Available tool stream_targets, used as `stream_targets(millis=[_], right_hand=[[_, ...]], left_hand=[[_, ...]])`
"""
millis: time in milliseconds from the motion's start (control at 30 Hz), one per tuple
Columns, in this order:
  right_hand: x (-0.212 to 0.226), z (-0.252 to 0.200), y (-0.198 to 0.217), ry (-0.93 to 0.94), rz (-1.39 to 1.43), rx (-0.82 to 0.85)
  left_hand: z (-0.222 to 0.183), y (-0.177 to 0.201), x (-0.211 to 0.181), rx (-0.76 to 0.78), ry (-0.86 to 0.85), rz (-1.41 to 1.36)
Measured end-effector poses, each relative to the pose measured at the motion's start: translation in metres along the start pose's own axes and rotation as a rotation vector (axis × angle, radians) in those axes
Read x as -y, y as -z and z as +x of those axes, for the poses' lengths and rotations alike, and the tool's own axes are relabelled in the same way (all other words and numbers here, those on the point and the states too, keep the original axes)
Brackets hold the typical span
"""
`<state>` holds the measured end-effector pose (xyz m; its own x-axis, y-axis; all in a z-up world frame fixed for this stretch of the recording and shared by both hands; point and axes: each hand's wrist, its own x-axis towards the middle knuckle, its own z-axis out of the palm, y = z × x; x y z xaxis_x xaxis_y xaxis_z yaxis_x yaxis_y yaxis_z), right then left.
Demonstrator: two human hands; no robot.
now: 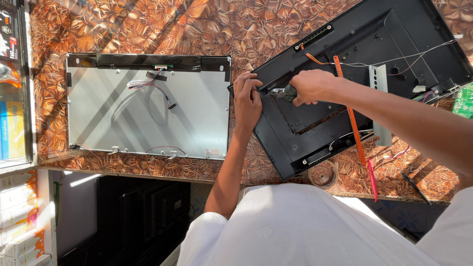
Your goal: The person disassembles the rear casing of a television using pliers and hands, handling various internal wires and components on a workbench.
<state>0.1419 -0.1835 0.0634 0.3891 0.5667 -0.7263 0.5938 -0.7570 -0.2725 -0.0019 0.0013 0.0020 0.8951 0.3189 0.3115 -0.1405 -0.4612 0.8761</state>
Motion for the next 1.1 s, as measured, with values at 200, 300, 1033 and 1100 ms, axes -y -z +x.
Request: stream_targets(millis=[200, 300, 1033, 1100], right_hand=[[-0.005, 0.012, 0.002, 0.149, -0.489, -0.196], [-0.022, 0.031, -0.017, 0.155, -0.566, -0.238], [-0.039, -0.070, -0.012, 0.001, 0.729, -0.186], [-0.041, -0.065, -0.024, 0.046, 0.813, -0.237]], left_hand=[[-0.001, -0.001, 0.001, -0.009, -0.016, -0.032], [0.000, 0.001, 0.000, -0.011, -0.019, -0.053], [0.010, 0.009, -0.003, 0.225, -0.106, 0.031], [0.011, 0.009, -0.004, 0.140, -0.094, -0.055]])
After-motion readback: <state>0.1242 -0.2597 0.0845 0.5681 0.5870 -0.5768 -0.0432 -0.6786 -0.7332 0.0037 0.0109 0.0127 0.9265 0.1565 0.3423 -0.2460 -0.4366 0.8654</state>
